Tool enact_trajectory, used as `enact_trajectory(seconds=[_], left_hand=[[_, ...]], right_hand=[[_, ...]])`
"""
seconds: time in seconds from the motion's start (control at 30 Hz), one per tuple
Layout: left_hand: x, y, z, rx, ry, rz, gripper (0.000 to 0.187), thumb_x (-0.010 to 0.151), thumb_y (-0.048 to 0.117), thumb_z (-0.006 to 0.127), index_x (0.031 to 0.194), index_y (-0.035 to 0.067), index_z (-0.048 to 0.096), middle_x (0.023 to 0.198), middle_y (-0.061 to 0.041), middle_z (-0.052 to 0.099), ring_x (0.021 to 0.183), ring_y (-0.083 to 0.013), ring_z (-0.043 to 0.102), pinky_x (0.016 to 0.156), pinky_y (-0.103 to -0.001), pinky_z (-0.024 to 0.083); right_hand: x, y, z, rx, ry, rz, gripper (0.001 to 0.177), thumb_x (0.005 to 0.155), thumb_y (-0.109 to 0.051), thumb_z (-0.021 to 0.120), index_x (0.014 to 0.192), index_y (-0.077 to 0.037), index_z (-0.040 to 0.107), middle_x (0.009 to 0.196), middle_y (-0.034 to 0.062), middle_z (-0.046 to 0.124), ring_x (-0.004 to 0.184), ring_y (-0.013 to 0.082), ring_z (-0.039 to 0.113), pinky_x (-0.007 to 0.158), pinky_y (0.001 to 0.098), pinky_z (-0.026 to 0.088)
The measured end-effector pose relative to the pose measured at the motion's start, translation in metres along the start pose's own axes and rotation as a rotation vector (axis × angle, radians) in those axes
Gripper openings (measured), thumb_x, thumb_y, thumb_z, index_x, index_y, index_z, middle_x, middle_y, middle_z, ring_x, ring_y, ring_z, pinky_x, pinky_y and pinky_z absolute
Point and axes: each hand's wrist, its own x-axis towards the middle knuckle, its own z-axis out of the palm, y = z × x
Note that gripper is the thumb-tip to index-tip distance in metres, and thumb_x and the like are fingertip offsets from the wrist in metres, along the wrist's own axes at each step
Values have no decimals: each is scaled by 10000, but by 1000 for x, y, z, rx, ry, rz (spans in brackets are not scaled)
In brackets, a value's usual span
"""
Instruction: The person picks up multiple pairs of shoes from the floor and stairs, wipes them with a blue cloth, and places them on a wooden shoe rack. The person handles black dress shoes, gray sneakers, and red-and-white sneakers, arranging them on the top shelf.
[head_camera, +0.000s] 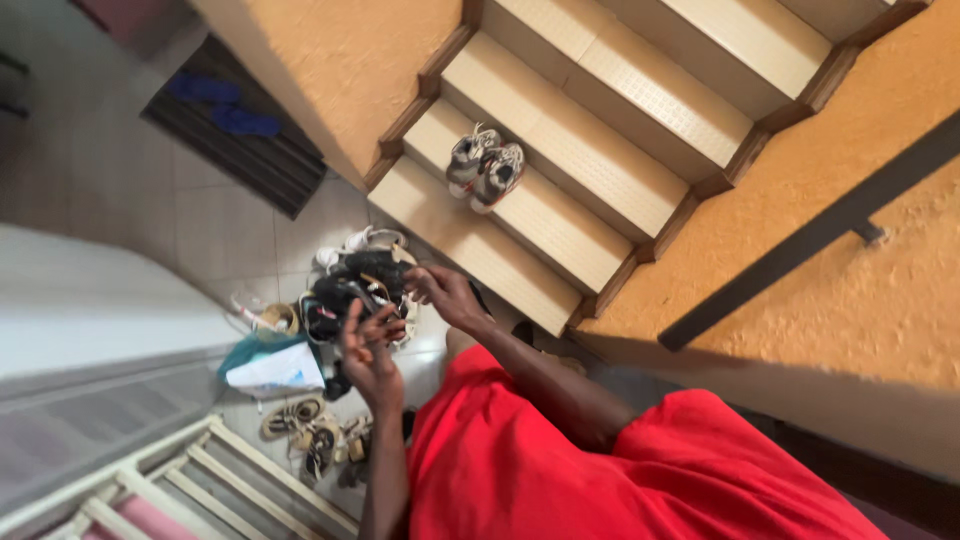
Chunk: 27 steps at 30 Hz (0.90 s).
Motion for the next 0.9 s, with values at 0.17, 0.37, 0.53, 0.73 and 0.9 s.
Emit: enact_trajectory(seconds=[0.17,0.37,0.53,0.73,0.9], left_hand=[[71,-38,86,23,-185,-155,749,1026,461,613,1542,-33,387,1199,-176,724,922,-164,717,794,-276,578],[154,-139,164,124,-236,-363,794,995,452,612,1562,-5,296,1224,-179,709,950,-192,716,755,-287,569],[223,-296,197,412,-165,-586,907,918,555,639,1540,-18,312,1452,-227,529,1225,-309,605,876,-358,574],[302,-460,227,739,-101,-856,1145,849,765,620,1584,-32,252,1593,-274,360,1405,-418,475,1046,-515,503],[350,-529,251,619,177,-1134,1277,732,758,689,1561,-49,149,1578,-251,345,1356,-460,492,934,-681,553]], right_hand=[[63,12,-87,81,224,97,410,1092,-338,512,1245,2,680,994,82,744,818,123,662,734,286,556],[158,68,-190,10,497,241,459,1041,-364,535,1347,-23,573,958,87,757,792,132,707,670,287,573],[231,183,-268,23,699,437,577,1008,-395,611,1449,-47,478,1029,153,721,824,172,676,656,325,567],[283,275,-317,156,810,670,869,901,-440,732,1562,-95,285,1385,245,559,1135,324,621,803,454,616],[319,309,-320,382,782,782,989,878,-445,727,1594,-243,76,1556,174,365,1311,368,503,884,616,569]])
